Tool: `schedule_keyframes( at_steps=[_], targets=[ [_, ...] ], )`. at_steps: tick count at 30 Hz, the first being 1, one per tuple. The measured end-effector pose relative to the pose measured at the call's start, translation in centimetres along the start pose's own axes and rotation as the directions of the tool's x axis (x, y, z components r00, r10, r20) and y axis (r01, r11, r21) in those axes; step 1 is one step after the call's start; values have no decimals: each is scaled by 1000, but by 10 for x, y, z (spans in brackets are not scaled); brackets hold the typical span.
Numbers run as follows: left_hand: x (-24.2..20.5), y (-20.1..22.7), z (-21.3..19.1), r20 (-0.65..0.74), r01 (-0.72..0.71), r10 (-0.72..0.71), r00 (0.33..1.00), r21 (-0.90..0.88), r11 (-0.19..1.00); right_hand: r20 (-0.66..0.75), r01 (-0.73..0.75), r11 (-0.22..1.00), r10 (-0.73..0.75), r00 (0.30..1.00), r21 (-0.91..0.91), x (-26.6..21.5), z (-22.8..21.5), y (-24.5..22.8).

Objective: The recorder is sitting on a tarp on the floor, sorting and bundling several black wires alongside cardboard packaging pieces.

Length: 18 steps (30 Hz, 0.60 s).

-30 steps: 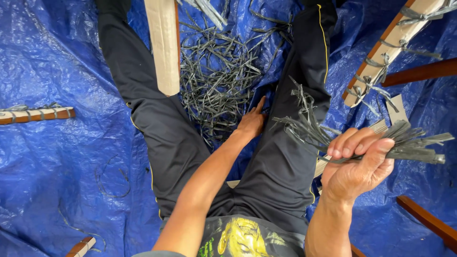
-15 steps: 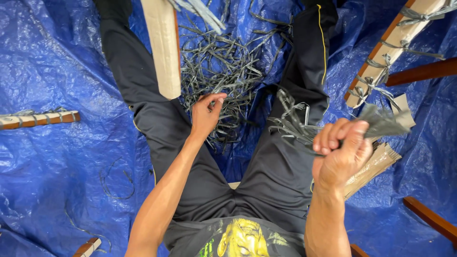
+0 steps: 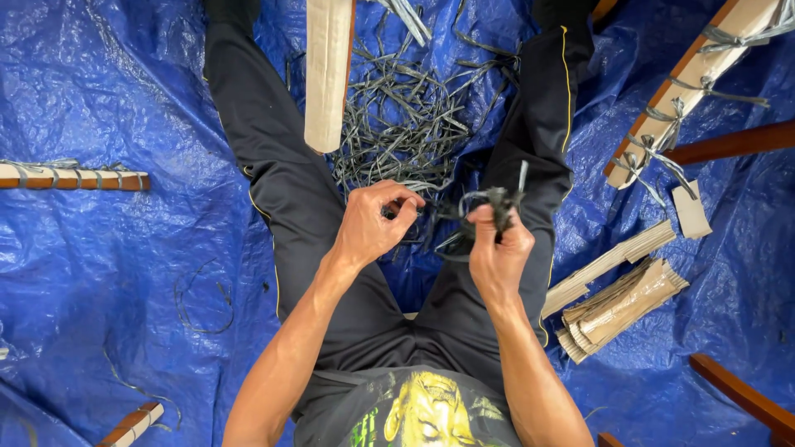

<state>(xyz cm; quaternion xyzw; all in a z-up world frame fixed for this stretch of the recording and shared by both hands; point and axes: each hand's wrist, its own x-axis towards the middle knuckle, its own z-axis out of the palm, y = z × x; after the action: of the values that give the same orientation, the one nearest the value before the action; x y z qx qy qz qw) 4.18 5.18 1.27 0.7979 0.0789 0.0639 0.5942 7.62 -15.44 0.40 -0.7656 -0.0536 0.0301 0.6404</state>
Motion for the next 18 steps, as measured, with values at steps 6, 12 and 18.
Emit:
schedule_keyframes(
  at_steps=[6, 12, 18],
  targets=[
    [7, 40, -10, 237, -36, 20, 971, 64, 997, 233, 477, 821, -421, 877, -312, 19, 17, -54],
    [19, 48, -6, 250, -39, 17, 968, 81, 996, 316, -143, 982, 177, 932, -126, 12, 17, 8],
    [19, 50, 29, -37, -255, 257, 966, -321, 912, 296, -404, 835, 305, 905, 374, 15, 2, 15]
  ],
)
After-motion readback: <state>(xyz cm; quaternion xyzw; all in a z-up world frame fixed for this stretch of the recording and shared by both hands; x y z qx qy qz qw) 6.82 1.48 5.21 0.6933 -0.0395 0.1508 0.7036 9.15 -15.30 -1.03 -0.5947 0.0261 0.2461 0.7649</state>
